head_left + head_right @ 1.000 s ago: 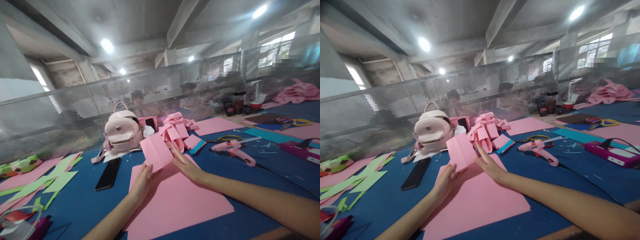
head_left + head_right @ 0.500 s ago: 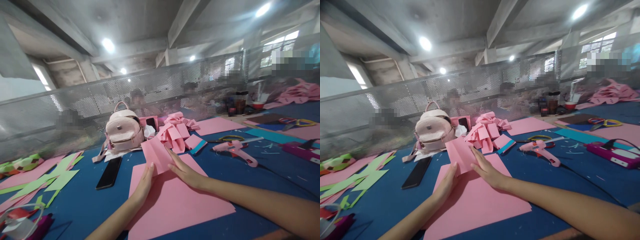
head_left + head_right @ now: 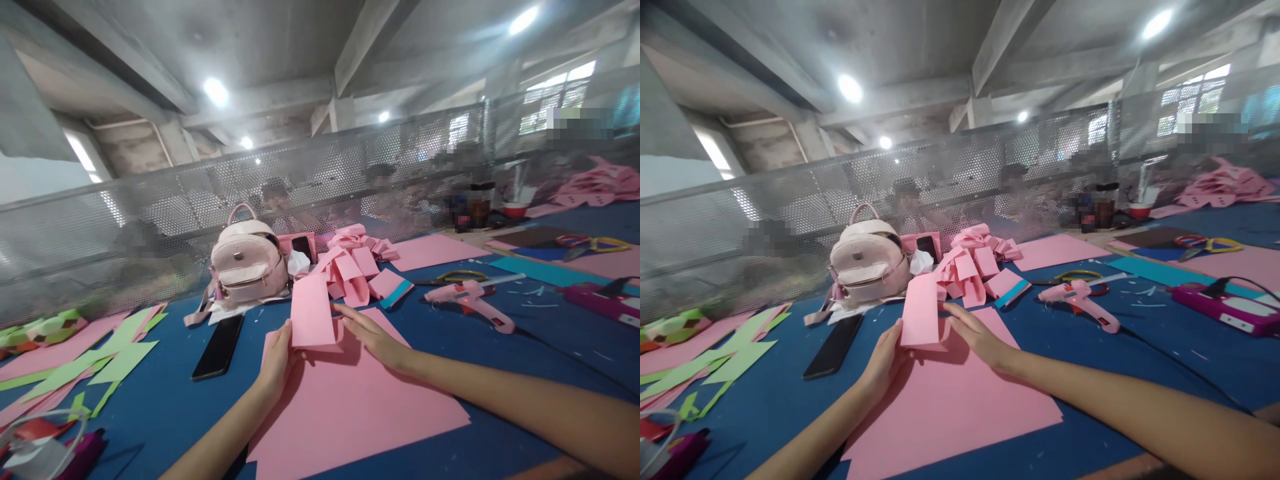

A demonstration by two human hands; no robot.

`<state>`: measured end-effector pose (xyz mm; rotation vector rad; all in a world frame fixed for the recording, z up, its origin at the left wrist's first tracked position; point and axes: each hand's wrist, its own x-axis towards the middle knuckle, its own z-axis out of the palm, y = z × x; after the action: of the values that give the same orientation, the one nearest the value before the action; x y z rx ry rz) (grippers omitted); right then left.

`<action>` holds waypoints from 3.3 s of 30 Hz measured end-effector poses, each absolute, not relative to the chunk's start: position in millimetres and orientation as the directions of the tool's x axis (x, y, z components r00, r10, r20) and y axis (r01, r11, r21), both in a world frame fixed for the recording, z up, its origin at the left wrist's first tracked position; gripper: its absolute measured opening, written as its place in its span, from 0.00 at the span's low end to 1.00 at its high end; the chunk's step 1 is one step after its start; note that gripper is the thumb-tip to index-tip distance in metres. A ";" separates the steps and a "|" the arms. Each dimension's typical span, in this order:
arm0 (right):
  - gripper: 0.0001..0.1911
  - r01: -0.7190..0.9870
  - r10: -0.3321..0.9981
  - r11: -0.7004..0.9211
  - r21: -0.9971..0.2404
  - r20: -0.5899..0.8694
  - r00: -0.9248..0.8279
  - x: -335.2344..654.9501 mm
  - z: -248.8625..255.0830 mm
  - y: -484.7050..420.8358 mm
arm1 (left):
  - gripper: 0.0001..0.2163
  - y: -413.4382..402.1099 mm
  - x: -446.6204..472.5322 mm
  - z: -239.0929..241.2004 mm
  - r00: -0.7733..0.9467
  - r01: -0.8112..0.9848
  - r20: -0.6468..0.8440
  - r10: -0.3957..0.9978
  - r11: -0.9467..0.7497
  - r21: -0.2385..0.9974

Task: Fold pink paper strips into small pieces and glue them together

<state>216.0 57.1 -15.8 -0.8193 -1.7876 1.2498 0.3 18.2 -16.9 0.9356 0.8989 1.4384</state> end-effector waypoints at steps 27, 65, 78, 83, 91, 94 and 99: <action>0.14 0.032 0.686 0.547 -0.836 0.427 -0.590 214.3 -2.3 53.2 | 0.25 19.9 -7.1 -21.2 0.019 0.127 0.220 0.975 -0.221 0.967; 0.25 -0.057 0.690 0.335 -0.940 0.286 -0.665 205.4 3.1 37.9 | 0.24 -11.7 7.8 -8.8 0.470 0.630 0.451 0.759 -0.646 0.431; 0.16 0.060 0.724 0.557 -0.828 0.449 -0.524 205.8 6.3 36.8 | 0.27 -3.0 2.6 -8.4 0.620 0.747 0.561 0.549 -0.632 -0.206; 0.17 0.078 0.736 0.568 -0.819 0.464 -0.494 204.7 10.0 34.3 | 0.27 -5.3 6.7 -9.2 0.596 0.762 0.586 0.549 -0.618 -0.195; 0.10 0.067 0.685 0.623 -0.779 0.502 -0.528 204.0 7.8 31.5 | 0.23 -4.9 8.4 -7.8 0.551 0.768 0.666 0.504 -0.619 -0.167; 0.07 0.042 0.703 0.598 -0.800 0.499 -0.506 203.9 4.6 32.1 | 0.22 -3.6 8.4 -9.6 0.557 0.756 0.673 0.487 -0.632 -0.169; 0.10 0.006 0.695 0.614 -0.789 0.537 -0.479 204.9 2.8 31.8 | 0.20 -3.8 9.3 -10.9 0.568 0.748 0.670 0.478 -0.640 -0.177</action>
<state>204.9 31.8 2.8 -0.5582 -1.9058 0.9278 9.3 -3.8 -10.9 3.1638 1.3239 1.0953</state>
